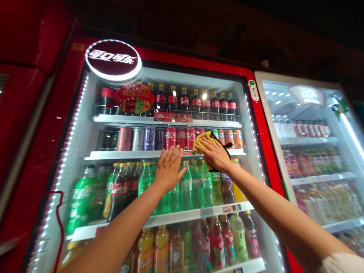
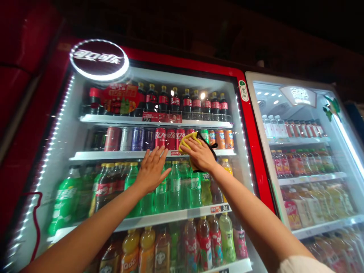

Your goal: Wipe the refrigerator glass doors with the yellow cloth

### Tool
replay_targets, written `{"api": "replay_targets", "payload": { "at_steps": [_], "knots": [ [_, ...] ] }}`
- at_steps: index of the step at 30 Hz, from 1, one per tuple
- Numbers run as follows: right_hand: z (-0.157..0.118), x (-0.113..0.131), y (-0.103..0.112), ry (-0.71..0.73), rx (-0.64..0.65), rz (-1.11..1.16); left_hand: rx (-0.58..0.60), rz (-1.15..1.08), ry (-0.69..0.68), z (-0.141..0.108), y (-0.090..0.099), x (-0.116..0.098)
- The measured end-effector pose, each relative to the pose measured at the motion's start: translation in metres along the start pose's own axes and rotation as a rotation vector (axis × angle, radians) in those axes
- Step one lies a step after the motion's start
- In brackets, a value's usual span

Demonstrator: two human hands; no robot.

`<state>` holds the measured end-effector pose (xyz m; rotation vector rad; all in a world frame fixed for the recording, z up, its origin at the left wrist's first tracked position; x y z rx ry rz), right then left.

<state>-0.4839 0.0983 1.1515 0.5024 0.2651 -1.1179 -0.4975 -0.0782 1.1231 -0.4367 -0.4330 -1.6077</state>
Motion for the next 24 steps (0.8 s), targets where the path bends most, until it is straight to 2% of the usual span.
{"api": "replay_targets", "payload": {
  "at_steps": [3,6,8,11,14,16,17,20,22,24],
  "knots": [
    [0.011,-0.032,0.020,-0.187,-0.204,0.010,0.006,0.014,0.025,-0.009,0.001,0.021],
    [0.053,-0.037,0.022,-0.435,-0.397,0.006,0.011,0.049,0.052,-0.019,0.004,0.042],
    [0.084,-0.018,0.009,-0.508,-0.410,0.004,0.021,0.064,0.055,-0.025,0.005,0.052],
    [0.109,0.031,-0.015,-0.367,-0.297,0.032,0.040,0.063,0.050,-0.032,0.006,0.062],
    [0.088,0.070,-0.029,-0.105,-0.129,0.061,0.053,0.048,0.052,-0.040,0.006,0.075],
    [0.061,0.075,-0.029,0.020,-0.051,0.070,0.055,0.042,0.052,-0.044,0.007,0.086],
    [0.050,0.070,-0.024,0.022,-0.065,0.066,0.054,0.040,0.051,-0.047,0.007,0.093],
    [0.040,0.033,0.000,-0.189,-0.279,0.027,0.040,0.041,0.059,-0.052,0.009,0.118],
    [0.053,0.017,0.008,-0.380,-0.429,0.009,0.025,0.045,0.076,-0.056,0.009,0.134],
    [0.078,0.019,0.002,-0.510,-0.485,0.011,0.012,0.049,0.081,-0.059,0.008,0.144]
  ]
}}
Point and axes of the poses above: each hand's wrist, its own z-axis towards the middle knuckle, its own y-axis out of the back of the hand, x = y × z, the point moved 9 cm from there along z, towards the middle knuckle, and after that the axes turned 14 degrees about z, right-handed, at the moved point
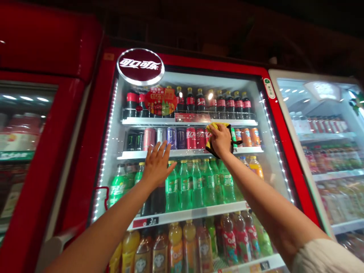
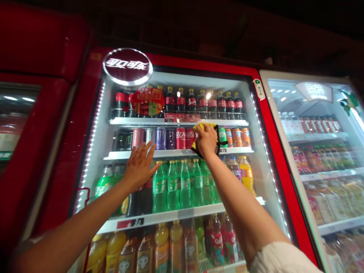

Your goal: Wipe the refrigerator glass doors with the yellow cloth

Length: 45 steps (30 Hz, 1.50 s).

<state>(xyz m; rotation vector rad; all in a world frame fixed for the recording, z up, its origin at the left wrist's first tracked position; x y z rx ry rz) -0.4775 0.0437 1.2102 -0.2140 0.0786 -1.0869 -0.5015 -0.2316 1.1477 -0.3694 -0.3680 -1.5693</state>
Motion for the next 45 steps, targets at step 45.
{"api": "replay_targets", "payload": {
  "at_steps": [45],
  "knots": [
    [-0.069,0.153,-0.078,0.473,0.407,0.074,0.106,-0.014,-0.053,-0.042,0.000,0.071]
  ]
}}
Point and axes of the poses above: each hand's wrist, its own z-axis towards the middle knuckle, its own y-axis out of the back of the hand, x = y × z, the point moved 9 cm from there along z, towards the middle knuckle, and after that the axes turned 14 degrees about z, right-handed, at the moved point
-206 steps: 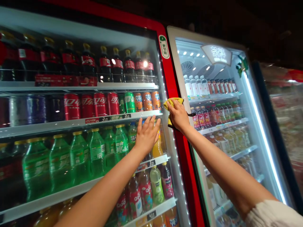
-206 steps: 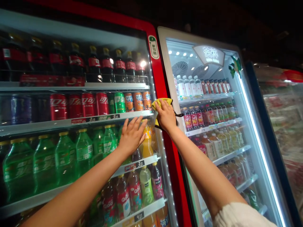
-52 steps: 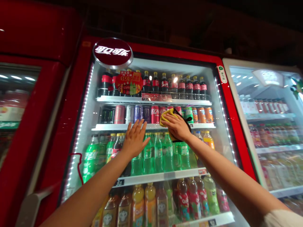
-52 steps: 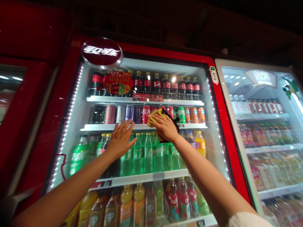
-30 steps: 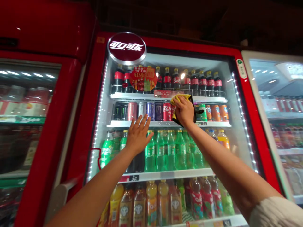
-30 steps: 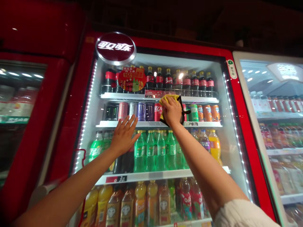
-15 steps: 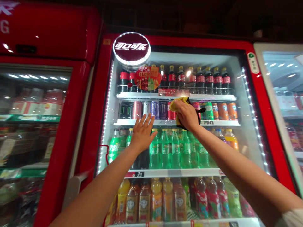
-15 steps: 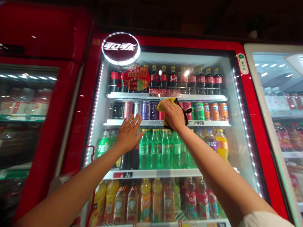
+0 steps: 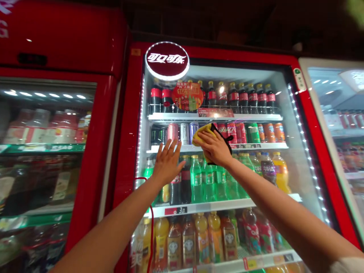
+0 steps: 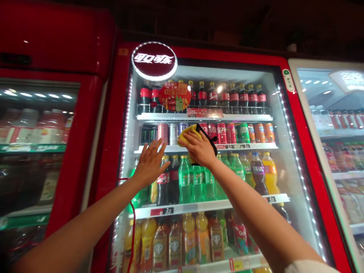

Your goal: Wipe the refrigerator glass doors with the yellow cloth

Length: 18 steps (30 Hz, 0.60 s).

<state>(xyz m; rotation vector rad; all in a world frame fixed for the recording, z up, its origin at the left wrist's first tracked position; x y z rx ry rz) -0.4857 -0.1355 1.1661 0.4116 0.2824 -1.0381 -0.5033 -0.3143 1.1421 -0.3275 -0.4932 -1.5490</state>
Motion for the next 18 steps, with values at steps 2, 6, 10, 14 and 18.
{"api": "replay_targets", "payload": {
  "at_steps": [2,6,10,14,18],
  "knots": [
    [-0.001,-0.018,0.012,-0.101,-0.073,-0.033,-0.001,-0.001,-0.006,-0.009,-0.001,0.018],
    [0.042,-0.049,0.024,-0.474,-0.322,-0.089,-0.010,0.017,0.002,-0.023,-0.004,0.044],
    [0.095,-0.007,-0.011,-0.485,-0.281,-0.098,-0.019,0.030,-0.045,-0.027,-0.006,0.051],
    [0.075,0.052,-0.041,-0.166,-0.102,-0.058,-0.045,0.013,-0.066,-0.027,-0.004,0.061],
    [0.040,0.044,-0.031,-0.117,-0.108,-0.058,-0.032,0.014,-0.058,-0.026,-0.001,0.083]
  ]
}}
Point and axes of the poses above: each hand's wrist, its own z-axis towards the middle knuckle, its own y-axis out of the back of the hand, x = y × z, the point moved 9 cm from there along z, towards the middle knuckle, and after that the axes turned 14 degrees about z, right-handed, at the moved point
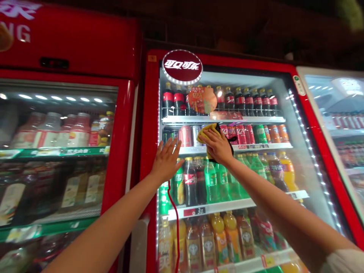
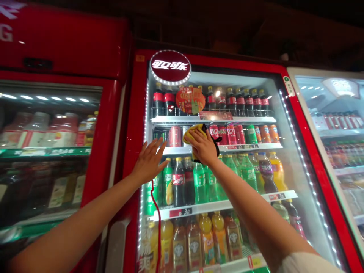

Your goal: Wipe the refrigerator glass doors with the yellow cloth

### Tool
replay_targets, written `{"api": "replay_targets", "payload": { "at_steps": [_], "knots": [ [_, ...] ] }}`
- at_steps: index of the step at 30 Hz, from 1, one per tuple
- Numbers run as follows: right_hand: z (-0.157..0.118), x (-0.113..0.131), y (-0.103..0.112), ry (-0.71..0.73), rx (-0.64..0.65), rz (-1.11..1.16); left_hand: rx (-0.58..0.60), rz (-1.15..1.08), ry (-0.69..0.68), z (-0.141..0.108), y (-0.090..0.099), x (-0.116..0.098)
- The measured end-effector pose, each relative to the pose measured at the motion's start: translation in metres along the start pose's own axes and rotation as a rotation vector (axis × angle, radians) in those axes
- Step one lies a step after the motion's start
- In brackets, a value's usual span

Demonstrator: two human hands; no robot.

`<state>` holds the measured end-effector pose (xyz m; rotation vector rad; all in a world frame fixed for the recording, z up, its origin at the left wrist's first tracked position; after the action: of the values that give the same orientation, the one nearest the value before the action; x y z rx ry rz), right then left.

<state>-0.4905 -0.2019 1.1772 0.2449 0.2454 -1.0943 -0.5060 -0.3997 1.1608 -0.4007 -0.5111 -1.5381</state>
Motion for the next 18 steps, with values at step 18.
{"api": "replay_targets", "payload": {
  "at_steps": [18],
  "knots": [
    [0.064,0.025,-0.017,-0.187,-0.166,0.000,-0.054,-0.018,-0.014,-0.043,0.003,0.071]
  ]
}}
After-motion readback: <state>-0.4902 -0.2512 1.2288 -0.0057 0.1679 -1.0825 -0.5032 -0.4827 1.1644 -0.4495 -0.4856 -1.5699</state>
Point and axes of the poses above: each hand's wrist, its own z-axis towards the middle knuckle, its own y-axis out of the back of the hand, x = y × z, the point moved 9 cm from there along z, towards the middle knuckle, and after that the axes turned 14 degrees about z, right-handed, at the moved point
